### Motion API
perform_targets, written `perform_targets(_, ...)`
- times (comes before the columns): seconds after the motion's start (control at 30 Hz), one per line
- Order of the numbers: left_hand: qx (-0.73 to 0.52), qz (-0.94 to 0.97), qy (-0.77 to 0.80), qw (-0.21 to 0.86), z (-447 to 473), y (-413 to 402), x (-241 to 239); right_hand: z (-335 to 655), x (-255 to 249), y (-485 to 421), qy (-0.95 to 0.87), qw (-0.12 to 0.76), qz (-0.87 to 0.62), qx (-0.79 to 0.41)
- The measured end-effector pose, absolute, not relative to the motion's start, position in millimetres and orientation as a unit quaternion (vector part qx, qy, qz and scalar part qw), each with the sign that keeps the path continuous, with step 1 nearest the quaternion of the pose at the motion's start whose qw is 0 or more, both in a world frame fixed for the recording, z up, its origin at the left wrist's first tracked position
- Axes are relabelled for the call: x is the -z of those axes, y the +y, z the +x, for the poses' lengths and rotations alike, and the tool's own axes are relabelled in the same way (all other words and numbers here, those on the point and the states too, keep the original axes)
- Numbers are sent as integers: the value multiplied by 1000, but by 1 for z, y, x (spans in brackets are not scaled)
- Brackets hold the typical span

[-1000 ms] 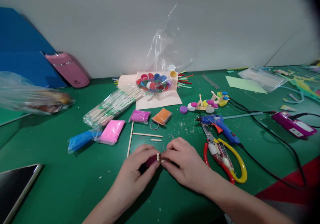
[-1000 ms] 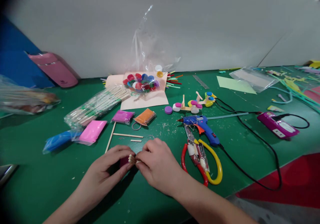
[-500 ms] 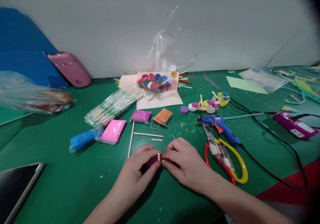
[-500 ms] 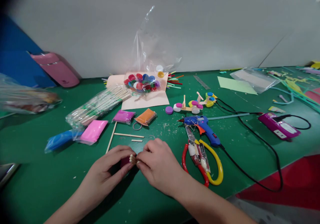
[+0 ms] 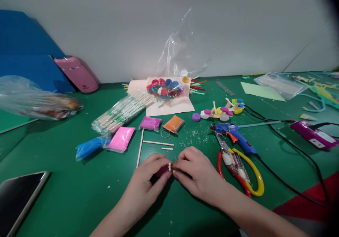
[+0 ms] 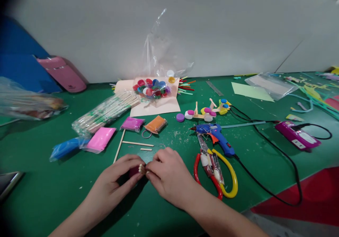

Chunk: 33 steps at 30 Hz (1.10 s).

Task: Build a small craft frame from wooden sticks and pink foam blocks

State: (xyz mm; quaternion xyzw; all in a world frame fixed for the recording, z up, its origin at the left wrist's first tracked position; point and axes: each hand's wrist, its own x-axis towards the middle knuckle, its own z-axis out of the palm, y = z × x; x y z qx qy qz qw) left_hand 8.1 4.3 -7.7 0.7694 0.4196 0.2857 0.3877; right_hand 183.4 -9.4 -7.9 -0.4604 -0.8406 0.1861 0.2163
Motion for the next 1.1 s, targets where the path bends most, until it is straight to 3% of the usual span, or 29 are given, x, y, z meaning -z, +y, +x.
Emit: perform_targets(1.1,-312,749,419,408,7,3,8,190,1,-20,-790,286,-501,-210)
